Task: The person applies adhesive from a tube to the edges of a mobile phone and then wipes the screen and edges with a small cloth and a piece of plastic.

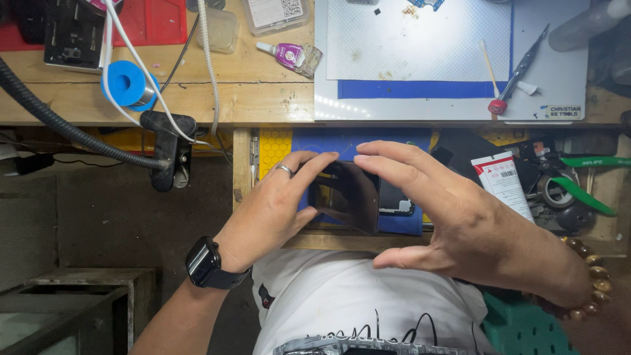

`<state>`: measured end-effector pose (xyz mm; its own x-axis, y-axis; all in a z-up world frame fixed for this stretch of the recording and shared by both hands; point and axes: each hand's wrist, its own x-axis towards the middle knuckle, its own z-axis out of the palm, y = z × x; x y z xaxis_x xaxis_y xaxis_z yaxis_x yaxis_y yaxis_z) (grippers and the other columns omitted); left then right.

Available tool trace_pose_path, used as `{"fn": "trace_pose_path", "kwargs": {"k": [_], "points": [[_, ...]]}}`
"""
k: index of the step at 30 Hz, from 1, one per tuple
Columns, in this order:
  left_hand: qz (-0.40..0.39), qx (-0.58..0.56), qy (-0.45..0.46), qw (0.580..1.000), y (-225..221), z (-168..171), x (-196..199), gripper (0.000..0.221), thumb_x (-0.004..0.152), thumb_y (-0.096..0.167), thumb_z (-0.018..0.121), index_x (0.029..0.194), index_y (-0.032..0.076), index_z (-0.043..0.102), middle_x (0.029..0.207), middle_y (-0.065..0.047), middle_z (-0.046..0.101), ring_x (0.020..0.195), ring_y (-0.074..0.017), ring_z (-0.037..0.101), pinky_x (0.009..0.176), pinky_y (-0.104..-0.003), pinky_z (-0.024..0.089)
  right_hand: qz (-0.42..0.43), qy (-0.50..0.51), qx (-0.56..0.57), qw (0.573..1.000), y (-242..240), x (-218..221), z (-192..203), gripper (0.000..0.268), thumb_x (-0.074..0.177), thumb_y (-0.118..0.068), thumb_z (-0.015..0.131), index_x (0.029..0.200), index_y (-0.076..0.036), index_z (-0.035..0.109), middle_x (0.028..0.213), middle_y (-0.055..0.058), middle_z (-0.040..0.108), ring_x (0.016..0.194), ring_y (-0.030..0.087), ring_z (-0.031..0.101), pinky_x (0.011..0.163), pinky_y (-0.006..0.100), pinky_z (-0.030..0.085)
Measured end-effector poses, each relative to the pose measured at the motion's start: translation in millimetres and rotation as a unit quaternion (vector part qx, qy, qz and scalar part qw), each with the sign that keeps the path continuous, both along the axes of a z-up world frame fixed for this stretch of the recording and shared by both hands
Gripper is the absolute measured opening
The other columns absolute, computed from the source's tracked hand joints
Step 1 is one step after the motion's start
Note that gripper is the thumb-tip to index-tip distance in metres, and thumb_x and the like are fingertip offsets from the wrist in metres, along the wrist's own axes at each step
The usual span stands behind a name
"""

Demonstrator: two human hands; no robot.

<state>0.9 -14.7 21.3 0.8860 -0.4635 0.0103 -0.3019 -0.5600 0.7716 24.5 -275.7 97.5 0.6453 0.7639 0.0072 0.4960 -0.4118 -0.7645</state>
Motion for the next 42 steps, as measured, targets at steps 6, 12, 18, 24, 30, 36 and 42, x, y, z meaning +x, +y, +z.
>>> {"fn": "trace_pose_path", "kwargs": {"k": [6, 12, 18, 24, 30, 36, 42], "points": [[-0.006, 0.050, 0.004, 0.999, -6.7, 3.7, 3.2, 0.083, 0.072, 0.003, 0.081, 0.146, 0.013, 0.045, 0.129, -0.018, 0.056, 0.109, -0.0381, 0.062, 0.092, -0.044, 0.051, -0.010, -0.018, -0.001, 1.000, -7.0, 3.5, -13.2, 0.100, 0.069, -0.035, 0.091, 0.151, -0.005, 0.041, 0.152, 0.018, 0.047, 0.137, 0.032, 0.052, 0.109, 0.039, 0.048], [-0.007, 0.088, 0.004, 0.996, -14.4, 10.5, 4.4, 0.082, 0.071, 0.004, 0.081, 0.145, 0.013, 0.047, 0.125, -0.018, 0.057, 0.108, -0.0390, 0.060, 0.090, -0.046, 0.051, -0.014, -0.050, -0.033, 0.998, -6.4, 2.5, -15.1, 0.098, 0.063, -0.035, 0.092, 0.142, 0.001, 0.046, 0.145, 0.020, 0.049, 0.127, 0.032, 0.058, 0.103, 0.038, 0.053], [-0.013, 0.131, -0.018, 0.991, -21.4, 12.5, 6.2, 0.083, 0.069, 0.003, 0.080, 0.144, 0.013, 0.047, 0.122, -0.021, 0.056, 0.109, -0.0418, 0.059, 0.088, -0.047, 0.052, 0.002, -0.122, -0.121, 0.985, -7.2, 1.5, -17.3, 0.093, 0.065, -0.041, 0.088, 0.137, 0.003, 0.052, 0.137, 0.019, 0.054, 0.116, 0.036, 0.060, 0.094, 0.044, 0.050], [-0.025, 0.182, -0.025, 0.983, -27.4, 14.4, 7.5, 0.085, 0.069, 0.004, 0.080, 0.145, 0.014, 0.045, 0.121, -0.022, 0.055, 0.103, -0.0416, 0.059, 0.084, -0.048, 0.053, -0.015, -0.218, -0.202, 0.955, 0.1, -2.4, -24.2, 0.094, 0.061, -0.043, 0.086, 0.136, 0.004, 0.054, 0.130, 0.017, 0.060, 0.108, 0.032, 0.060, 0.087, 0.042, 0.048], [-0.023, 0.207, -0.038, 0.977, -29.7, 10.6, 6.1, 0.082, 0.072, 0.002, 0.078, 0.146, 0.012, 0.044, 0.123, -0.020, 0.055, 0.105, -0.0390, 0.059, 0.083, -0.046, 0.054, -0.036, -0.219, -0.286, 0.932, 13.1, -0.2, -32.9, 0.091, 0.057, -0.041, 0.089, 0.128, 0.006, 0.057, 0.108, 0.016, 0.060, 0.098, 0.030, 0.059, 0.078, 0.040, 0.047], [-0.017, 0.193, -0.062, 0.979, -27.1, 7.8, 3.0, 0.084, 0.071, 0.008, 0.081, 0.145, 0.005, 0.042, 0.124, -0.017, 0.056, 0.110, -0.0377, 0.058, 0.086, -0.045, 0.055, -0.052, -0.213, -0.305, 0.927, 15.9, 1.8, -48.0, 0.091, 0.053, -0.043, 0.091, 0.125, 0.003, 0.059, 0.103, 0.015, 0.059, 0.095, 0.030, 0.060, 0.076, 0.040, 0.048], [-0.010, 0.190, -0.063, 0.980, -27.0, 5.7, 1.3, 0.083, 0.071, 0.008, 0.081, 0.145, 0.006, 0.042, 0.125, -0.017, 0.057, 0.114, -0.0373, 0.058, 0.087, -0.044, 0.055, -0.070, -0.204, -0.293, 0.932, 16.8, 1.0, -58.4, 0.086, 0.054, -0.042, 0.093, 0.120, 0.002, 0.060, 0.102, 0.015, 0.058, 0.096, 0.031, 0.059, 0.078, 0.042, 0.047]]}}
